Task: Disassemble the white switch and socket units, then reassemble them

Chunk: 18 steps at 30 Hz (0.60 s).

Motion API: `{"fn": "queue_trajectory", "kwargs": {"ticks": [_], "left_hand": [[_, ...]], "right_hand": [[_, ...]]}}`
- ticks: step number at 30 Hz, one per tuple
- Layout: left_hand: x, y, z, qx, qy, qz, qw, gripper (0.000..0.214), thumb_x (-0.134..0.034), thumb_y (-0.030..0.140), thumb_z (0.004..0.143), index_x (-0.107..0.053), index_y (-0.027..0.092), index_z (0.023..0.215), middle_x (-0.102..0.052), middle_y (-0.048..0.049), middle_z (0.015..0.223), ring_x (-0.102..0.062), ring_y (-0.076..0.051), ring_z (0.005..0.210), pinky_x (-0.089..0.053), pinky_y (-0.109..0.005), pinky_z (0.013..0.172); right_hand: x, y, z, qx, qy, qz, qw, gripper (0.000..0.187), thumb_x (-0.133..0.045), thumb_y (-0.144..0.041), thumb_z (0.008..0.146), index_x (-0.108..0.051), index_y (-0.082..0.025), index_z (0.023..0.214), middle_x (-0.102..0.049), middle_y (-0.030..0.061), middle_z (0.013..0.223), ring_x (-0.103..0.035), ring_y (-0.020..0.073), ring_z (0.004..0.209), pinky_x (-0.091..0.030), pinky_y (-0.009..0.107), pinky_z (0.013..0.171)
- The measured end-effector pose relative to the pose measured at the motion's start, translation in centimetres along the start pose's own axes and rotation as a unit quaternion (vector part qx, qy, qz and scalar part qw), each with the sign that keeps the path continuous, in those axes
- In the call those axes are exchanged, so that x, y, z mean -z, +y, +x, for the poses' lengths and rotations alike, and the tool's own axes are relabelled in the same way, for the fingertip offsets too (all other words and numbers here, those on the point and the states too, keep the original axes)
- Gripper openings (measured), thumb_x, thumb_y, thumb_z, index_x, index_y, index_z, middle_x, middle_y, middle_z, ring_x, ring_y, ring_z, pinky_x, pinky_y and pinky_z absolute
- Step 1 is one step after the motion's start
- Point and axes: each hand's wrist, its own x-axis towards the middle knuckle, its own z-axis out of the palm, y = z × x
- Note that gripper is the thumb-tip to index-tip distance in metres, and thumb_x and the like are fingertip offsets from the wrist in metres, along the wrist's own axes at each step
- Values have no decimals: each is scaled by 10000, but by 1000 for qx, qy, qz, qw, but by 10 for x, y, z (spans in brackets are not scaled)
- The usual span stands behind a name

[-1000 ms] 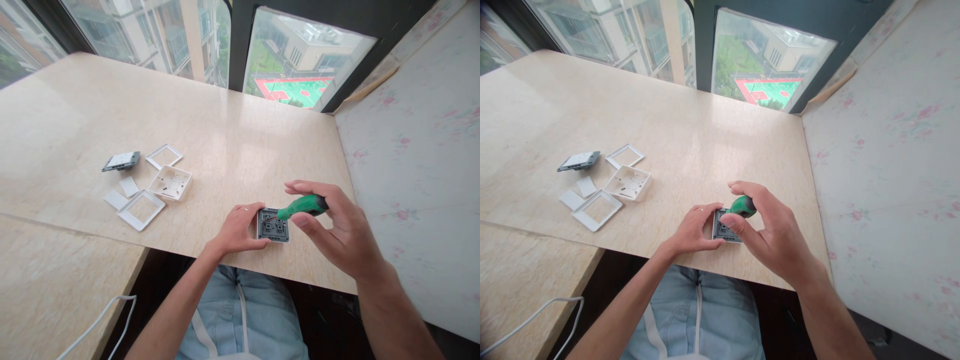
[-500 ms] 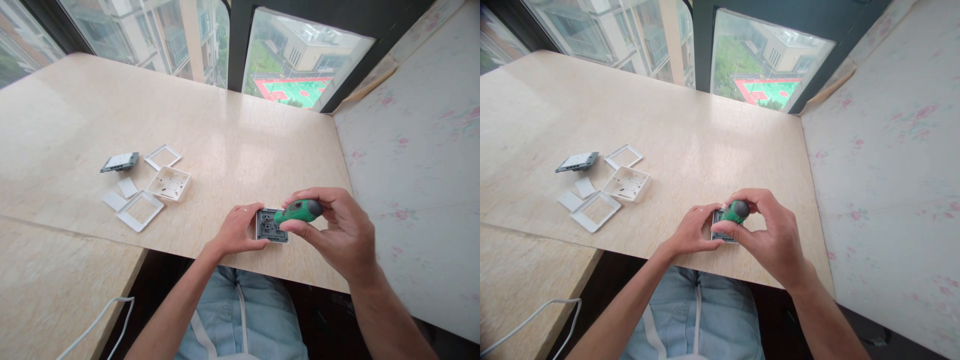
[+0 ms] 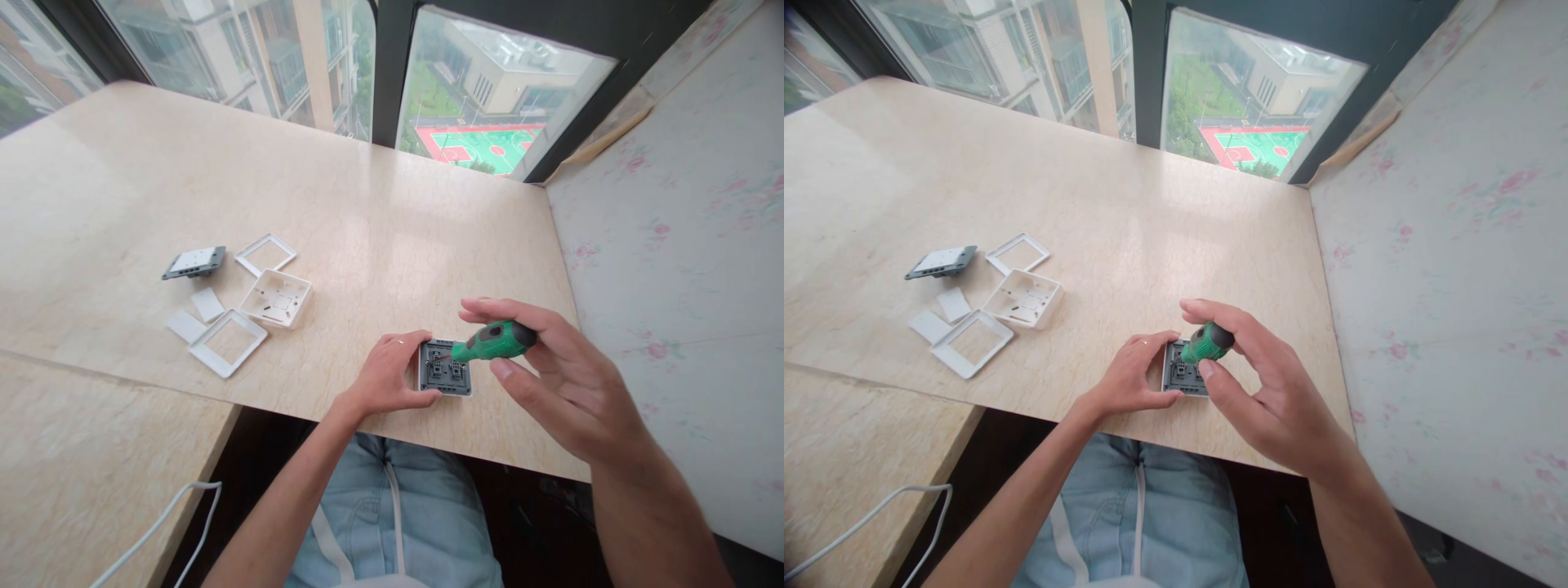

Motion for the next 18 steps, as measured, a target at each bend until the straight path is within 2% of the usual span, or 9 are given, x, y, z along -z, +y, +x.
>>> {"fn": "queue_trajectory", "kwargs": {"ticks": [4, 8, 14, 18], "left_hand": [[0, 0, 0, 1, -3, -7, 1000, 829, -795, 497, 692, -424, 286, 1403, -590, -76, 1425, -570, -320, 1294, -389, -473, 1096], [1, 1, 0, 1, -4, -1, 1000, 835, -792, 490, 689, -422, 281, 1408, -596, -84, 1418, -579, -325, 1281, -382, -478, 1099], [0, 1, 0, -5, 1, 2, 1000, 828, -792, 487, 692, -431, 262, 1402, -604, -93, 1406, -591, -317, 1260, -389, -466, 1086], [0, 1, 0, -3, 6, -3, 1000, 822, -801, 467, 684, -442, 271, 1397, -603, -94, 1408, -584, -321, 1272, -388, -470, 1090]], "right_hand": [[2, 0, 0, -1, 2, 6, 1000, 425, -624, -184, 931, -575, -302, 1336, -687, 54, 1270, -684, 257, 1156, -577, 444, 1014], [0, 2, 1, 6, 37, -17, 999, 414, -673, -193, 908, -596, -280, 1304, -717, 50, 1199, -714, 239, 1081, -610, 413, 955], [-1, 5, 2, 21, 90, -104, 990, 344, -755, -247, 862, -646, -259, 1188, -742, 40, 1096, -725, 218, 955, -622, 365, 840], [-2, 5, 2, 34, 128, -163, 978, 309, -812, -370, 814, -658, -256, 1056, -735, 25, 936, -703, 211, 820, -601, 357, 746]]}}
